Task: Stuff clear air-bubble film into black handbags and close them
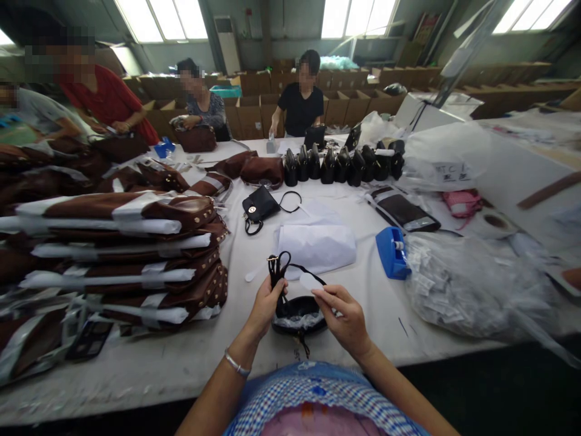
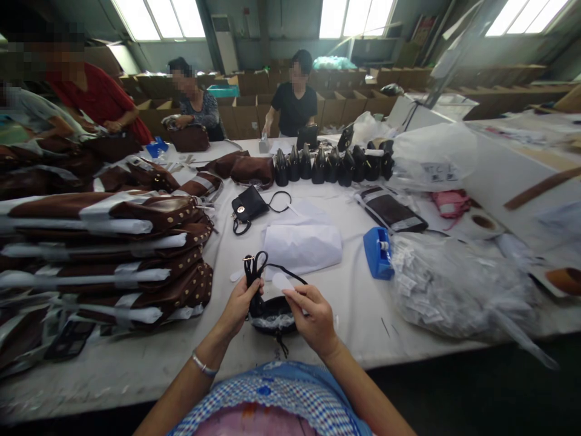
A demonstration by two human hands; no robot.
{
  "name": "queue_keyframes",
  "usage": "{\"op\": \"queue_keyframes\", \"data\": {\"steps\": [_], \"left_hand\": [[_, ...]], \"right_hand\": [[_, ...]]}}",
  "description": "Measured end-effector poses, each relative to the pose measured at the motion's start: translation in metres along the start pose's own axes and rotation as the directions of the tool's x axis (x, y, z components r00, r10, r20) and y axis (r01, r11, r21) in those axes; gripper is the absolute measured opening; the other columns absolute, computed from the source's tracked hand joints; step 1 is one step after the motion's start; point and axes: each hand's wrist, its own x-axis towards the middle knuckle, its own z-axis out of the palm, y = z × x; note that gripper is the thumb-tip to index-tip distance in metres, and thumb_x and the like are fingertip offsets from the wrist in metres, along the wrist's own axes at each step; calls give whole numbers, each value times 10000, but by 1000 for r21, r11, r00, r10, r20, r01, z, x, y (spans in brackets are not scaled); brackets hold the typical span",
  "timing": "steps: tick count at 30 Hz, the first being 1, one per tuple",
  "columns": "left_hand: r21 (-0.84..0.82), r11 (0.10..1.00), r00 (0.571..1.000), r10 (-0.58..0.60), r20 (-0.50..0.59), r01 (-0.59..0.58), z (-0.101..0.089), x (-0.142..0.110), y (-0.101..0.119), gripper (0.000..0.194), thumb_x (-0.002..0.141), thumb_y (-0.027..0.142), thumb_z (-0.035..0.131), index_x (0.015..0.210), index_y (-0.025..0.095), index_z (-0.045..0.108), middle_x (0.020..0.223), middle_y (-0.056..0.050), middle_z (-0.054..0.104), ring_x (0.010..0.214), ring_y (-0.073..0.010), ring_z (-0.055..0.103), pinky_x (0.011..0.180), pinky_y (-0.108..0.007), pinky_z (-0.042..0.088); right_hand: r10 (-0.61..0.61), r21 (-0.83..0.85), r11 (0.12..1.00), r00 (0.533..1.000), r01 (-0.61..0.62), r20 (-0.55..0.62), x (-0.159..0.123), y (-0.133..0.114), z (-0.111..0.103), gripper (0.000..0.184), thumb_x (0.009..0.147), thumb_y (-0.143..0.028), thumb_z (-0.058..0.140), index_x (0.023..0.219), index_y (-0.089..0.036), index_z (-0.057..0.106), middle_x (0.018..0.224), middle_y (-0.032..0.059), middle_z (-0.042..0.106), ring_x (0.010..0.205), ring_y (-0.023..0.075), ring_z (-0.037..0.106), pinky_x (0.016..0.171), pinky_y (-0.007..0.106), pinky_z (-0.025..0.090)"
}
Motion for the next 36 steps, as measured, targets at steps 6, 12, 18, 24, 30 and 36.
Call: {"op": "queue_keyframes", "data": {"steps": [6, 12, 18, 24, 30, 36], "left_hand": [[40, 999, 1000, 21, -4, -20, -2, -1, 0, 348, 803, 491, 635, 893, 160, 578, 736, 6, 534, 679, -117, 483, 633, -224, 386], [22, 1000, 1000, 20, 0, -20, -2, -2, -1, 341, 810, 484, 627, 911, 163, 575, 737, 11, 529, 675, -115, 478, 643, -229, 383], [179, 978, 994, 96, 49, -103, -1, 0, -8, 273, 865, 423, 562, 921, 156, 581, 745, -6, 557, 701, -137, 525, 676, -247, 420], [468, 842, 963, 253, 97, -268, 4, 0, -18, 282, 910, 262, 464, 1153, 175, 580, 993, -67, 623, 933, -202, 593, 877, -348, 476], [611, 700, 921, 361, 144, -370, 1, 4, -32, 371, 920, 192, 408, 1271, 189, 530, 1370, -124, 470, 1275, -233, 468, 1084, -428, 397], [699, 617, 931, 200, 305, -362, 0, 2, -25, 478, 909, 179, 392, 1383, 217, 442, 1501, -102, 373, 1266, -245, 507, 1077, -419, 421]], "right_hand": [[26, 38, 999, 999, -27, 23, 3, -1, 4, 293, 909, -190, 578, 1168, -290, 672, 1024, 61, 688, 952, 190, 643, 863, 330, 537], [93, 47, 994, 991, -98, 102, 7, -5, 4, 292, 896, -259, 596, 1179, -264, 667, 1078, 75, 689, 977, 208, 654, 875, 328, 537], [320, -40, 946, 906, -321, 277, 7, 13, 21, 255, 896, -295, 547, 1083, -245, 712, 1024, 66, 730, 975, 244, 673, 899, 375, 512], [481, 161, 816, 808, -555, 341, 13, 29, 54, 423, 810, -310, 604, 1211, -178, 622, 937, 68, 734, 889, 232, 681, 836, 357, 510], [507, 500, 483, 696, -718, 509, 25, 7, 56, 387, 799, -410, 661, 1104, -171, 668, 910, 42, 688, 796, 167, 599, 624, 238, 421], [602, 477, 465, 662, -746, 446, 20, 0, 59, 448, 715, -499, 751, 969, -132, 704, 672, -5, 618, 596, 107, 472, 540, 224, 313]]}}
